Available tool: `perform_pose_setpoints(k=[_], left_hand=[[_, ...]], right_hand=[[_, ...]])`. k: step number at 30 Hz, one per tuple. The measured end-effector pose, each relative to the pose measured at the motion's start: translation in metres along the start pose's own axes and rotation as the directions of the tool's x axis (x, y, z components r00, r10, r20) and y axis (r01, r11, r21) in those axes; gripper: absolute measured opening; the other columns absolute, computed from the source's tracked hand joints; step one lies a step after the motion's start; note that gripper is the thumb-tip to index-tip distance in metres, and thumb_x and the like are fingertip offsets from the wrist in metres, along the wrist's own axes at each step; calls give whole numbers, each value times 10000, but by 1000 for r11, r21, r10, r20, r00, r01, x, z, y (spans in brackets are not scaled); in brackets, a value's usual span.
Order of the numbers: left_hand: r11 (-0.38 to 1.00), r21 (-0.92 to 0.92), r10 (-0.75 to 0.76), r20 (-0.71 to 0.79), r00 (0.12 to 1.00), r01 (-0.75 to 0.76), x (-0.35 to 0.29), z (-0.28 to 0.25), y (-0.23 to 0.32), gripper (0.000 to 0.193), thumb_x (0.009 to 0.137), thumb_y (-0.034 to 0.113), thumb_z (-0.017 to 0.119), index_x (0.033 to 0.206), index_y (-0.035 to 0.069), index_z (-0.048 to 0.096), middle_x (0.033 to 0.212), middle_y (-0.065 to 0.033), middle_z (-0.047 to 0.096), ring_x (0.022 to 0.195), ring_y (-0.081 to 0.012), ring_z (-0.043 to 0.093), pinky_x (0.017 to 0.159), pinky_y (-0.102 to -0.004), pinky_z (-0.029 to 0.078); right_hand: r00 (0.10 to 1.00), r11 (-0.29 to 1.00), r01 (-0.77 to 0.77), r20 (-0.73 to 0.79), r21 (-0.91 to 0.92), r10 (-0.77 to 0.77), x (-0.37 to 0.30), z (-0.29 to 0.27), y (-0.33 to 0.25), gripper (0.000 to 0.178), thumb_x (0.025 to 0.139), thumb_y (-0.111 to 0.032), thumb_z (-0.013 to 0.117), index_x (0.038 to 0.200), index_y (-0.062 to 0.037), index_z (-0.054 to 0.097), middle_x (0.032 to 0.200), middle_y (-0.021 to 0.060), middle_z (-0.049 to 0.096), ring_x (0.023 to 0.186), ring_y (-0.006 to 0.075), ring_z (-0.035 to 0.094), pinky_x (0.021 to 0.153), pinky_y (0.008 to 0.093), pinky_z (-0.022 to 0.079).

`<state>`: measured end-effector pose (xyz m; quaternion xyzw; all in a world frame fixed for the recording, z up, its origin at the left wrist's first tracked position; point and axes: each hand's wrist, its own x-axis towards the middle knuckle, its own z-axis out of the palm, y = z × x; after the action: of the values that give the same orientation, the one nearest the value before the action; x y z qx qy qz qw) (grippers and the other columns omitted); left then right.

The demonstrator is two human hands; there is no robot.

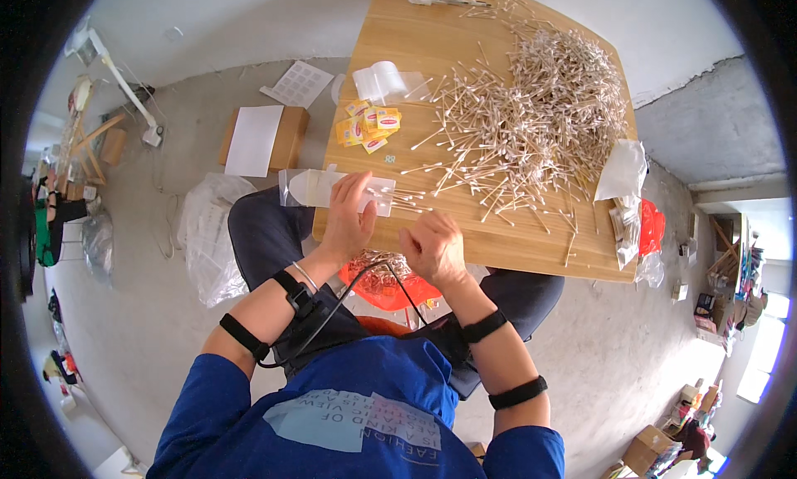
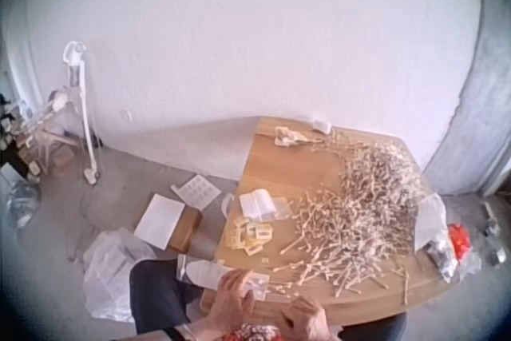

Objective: Packaging several small plastic and cotton swabs into a clear plastic bag.

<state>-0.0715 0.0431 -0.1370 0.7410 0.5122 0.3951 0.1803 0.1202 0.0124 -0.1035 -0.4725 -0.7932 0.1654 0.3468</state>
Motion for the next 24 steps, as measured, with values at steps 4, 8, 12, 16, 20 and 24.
perform_pose_setpoints(k=[4,8,12,16,20,24], left_hand=[[1000,19,10,-4,1000,-10,-3,3,-5,476,797,42,578,1256,-51,490,1209,-224,542,1172,-389,475,1041,-468,367],[1000,18,3,-13,1000,-3,-6,3,-5,426,796,35,572,1211,-40,513,1164,-205,558,1149,-384,487,1042,-478,366],[1000,24,13,12,1000,-13,-4,0,-1,389,797,27,568,1180,-27,526,1128,-187,571,1125,-375,505,1046,-488,362],[999,-2,32,-21,999,-32,-5,2,-5,385,775,-19,582,1159,-4,547,1081,-164,599,1091,-359,535,1045,-499,372],[998,19,64,-44,997,-64,-6,5,-8,405,777,-54,584,1177,2,559,1085,-160,619,1094,-335,559,1057,-491,384],[999,-13,36,-53,998,-37,-7,6,-10,410,799,-59,566,1206,-4,556,1125,-170,617,1117,-328,562,1070,-479,384]], right_hand=[[974,991,-80,222,104,55,-17,2,-16,131,738,-41,664,854,-45,604,790,132,588,722,344,574,675,415,488],[987,998,60,148,18,-62,-7,-2,-15,305,732,-43,659,1033,-43,610,966,133,600,891,338,586,762,422,495],[990,980,-17,135,-199,45,6,7,2,469,760,-93,683,1210,-37,566,1216,132,546,1144,349,501,913,448,450],[970,912,29,232,-410,74,12,17,1,698,826,-288,672,1414,-29,399,1492,143,362,1412,337,280,1144,460,250],[920,924,-9,358,-383,157,1,34,1,808,898,-451,545,1490,2,235,1563,171,223,1466,319,165,1188,470,111],[909,909,-18,371,-418,188,0,37,-2,818,892,-460,551,1488,5,238,1561,177,225,1466,320,166,1187,476,110]])
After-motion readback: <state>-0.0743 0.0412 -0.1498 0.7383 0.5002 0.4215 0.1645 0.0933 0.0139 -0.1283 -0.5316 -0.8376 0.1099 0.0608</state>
